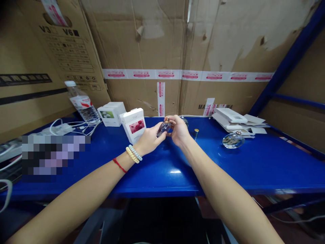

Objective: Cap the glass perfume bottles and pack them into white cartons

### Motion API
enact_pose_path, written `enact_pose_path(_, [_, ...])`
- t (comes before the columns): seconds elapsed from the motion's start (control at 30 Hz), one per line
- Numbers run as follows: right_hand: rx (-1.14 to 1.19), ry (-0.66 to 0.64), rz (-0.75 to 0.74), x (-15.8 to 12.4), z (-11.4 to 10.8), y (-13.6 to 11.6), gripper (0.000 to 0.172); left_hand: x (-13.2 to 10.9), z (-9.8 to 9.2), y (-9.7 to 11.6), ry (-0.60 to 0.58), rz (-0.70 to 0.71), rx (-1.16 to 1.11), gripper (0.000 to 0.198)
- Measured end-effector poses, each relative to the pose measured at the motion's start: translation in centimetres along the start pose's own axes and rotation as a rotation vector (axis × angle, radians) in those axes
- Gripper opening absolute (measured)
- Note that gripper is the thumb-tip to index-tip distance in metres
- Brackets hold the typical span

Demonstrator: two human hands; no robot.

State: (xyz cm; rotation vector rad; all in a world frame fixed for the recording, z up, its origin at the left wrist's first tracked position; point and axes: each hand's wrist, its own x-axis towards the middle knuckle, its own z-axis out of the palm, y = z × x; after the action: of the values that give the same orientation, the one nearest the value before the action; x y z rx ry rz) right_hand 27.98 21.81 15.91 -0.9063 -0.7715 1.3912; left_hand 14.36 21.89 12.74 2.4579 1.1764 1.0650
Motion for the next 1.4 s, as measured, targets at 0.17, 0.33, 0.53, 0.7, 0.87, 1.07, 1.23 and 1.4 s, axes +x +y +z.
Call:
enact_pose_path(0.17, [0.005,0.004,-0.008,0.1,0.0,0.1,0.016,0.0,0.0,0.0,0.003,0.001,-0.009,0.03])
enact_pose_path(0.33, [-0.007,0.024,-0.023,0.5,-0.1,0.5,0.015,0.0,0.0,-0.1,0.009,0.0,-0.008,0.027])
enact_pose_path(0.53, [-0.031,0.036,-0.019,0.2,0.3,0.2,0.011,0.0,0.0,-0.1,0.015,0.013,0.004,0.027])
enact_pose_path(0.7, [-0.044,0.063,-0.017,0.2,0.4,0.5,0.013,-0.2,0.2,0.0,-0.004,0.042,0.021,0.037])
enact_pose_path(0.87, [-0.04,0.035,-0.072,0.8,0.6,1.7,0.024,-0.1,0.7,-0.2,0.03,0.061,0.023,0.042])
enact_pose_path(1.07, [-0.001,0.089,-0.219,1.9,0.2,2.4,0.029,0.5,0.6,-0.1,0.009,0.141,-0.138,0.05])
enact_pose_path(1.23, [-0.087,0.146,-0.362,2.1,-0.2,2.5,0.026,0.6,0.2,-0.2,-0.027,0.131,-0.237,0.05])
enact_pose_path(1.4, [0.007,0.112,-0.209,1.0,0.4,2.1,0.022,0.5,0.3,-0.9,-0.035,0.094,-0.245,0.048])
